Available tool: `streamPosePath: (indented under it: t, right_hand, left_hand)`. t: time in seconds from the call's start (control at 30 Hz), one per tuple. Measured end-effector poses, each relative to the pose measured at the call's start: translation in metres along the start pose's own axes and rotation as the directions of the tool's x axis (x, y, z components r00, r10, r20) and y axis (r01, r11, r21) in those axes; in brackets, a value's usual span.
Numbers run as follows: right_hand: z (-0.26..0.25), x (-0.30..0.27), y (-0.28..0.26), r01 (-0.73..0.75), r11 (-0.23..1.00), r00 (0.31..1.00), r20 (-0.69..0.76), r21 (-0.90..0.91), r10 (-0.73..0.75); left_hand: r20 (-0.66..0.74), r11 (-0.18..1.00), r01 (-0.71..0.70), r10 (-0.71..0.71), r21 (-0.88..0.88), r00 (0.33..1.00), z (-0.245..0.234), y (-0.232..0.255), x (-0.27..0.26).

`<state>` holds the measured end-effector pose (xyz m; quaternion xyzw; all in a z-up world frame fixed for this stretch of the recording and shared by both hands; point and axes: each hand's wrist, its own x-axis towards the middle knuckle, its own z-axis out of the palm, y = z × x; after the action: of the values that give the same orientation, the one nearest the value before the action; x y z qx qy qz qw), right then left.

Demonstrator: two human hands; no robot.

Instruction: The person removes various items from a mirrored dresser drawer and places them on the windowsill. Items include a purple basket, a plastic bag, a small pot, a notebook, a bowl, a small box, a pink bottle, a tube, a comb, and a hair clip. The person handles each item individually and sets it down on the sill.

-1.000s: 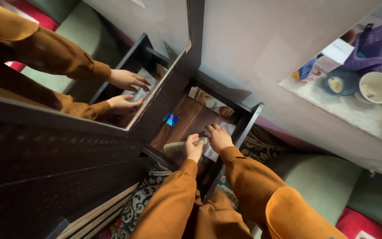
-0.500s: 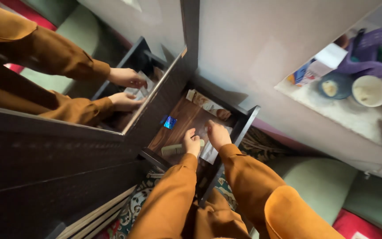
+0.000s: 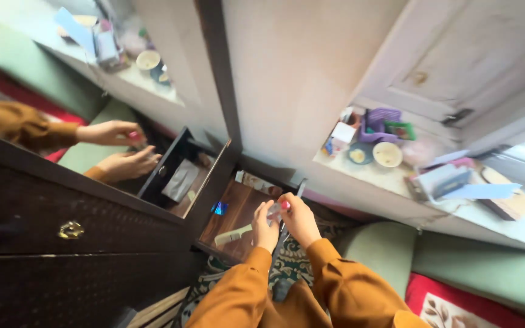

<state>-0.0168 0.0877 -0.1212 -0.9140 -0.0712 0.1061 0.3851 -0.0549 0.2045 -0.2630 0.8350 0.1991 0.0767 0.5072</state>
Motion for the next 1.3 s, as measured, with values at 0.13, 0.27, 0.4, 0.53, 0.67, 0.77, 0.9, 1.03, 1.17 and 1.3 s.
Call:
streamPosePath:
  t: [0.13,0.27,0.4,0.53,0.67,0.77,0.9,1.03,1.17,1.3]
  right_hand:
    - [-0.038,-0.039,-0.029,0.009,0.999,0.998,-0.068,-0.033,-0.011]
    - [-0.064,-0.068,-0.044,-0.034,0.997,0.985,-0.166,0.071,0.046]
    - [-0.084,-0.083,-0.039,-0.073,0.977,0.953,-0.273,0.202,0.128]
    - [-0.102,-0.084,-0.006,-0.106,0.964,0.925,-0.331,0.243,0.185]
    - [-0.133,-0.086,0.017,-0.157,0.922,0.883,-0.368,0.355,0.292]
    - [-0.16,-0.081,0.032,-0.161,0.891,0.864,-0.376,0.424,0.335]
    - [-0.182,-0.07,0.063,-0.151,0.881,0.849,-0.397,0.449,0.348]
    - [-0.193,-0.06,0.098,-0.158,0.872,0.827,-0.421,0.464,0.373]
    - [-0.202,-0.045,0.133,-0.256,0.889,0.801,-0.432,0.379,0.414]
    - [-0.208,-0.027,0.16,-0.345,0.867,0.791,-0.387,0.36,0.475]
  left_hand:
    - [0.094,0.98,-0.2,0.199,0.01,0.976,-0.028,0.082,-0.022]
    - [0.151,0.978,-0.202,0.208,-0.053,0.966,-0.029,0.115,-0.036]
    - [0.214,0.97,-0.238,0.244,-0.055,0.946,-0.01,0.131,-0.042]
    - [0.261,0.954,-0.293,0.297,-0.055,0.918,0.017,0.157,-0.051]
    - [0.293,0.937,-0.344,0.348,-0.067,0.891,0.047,0.187,-0.056]
    - [0.327,0.937,-0.339,0.347,-0.082,0.879,0.069,0.211,-0.055]
    - [0.395,0.945,-0.302,0.327,-0.126,0.859,0.099,0.235,-0.05]
    - [0.448,0.956,-0.272,0.293,-0.113,0.844,0.124,0.24,-0.045]
    - [0.578,0.998,-0.033,0.054,-0.047,0.814,0.144,0.238,-0.033]
    - [0.673,0.98,0.181,-0.188,0.082,0.715,0.186,0.203,-0.01]
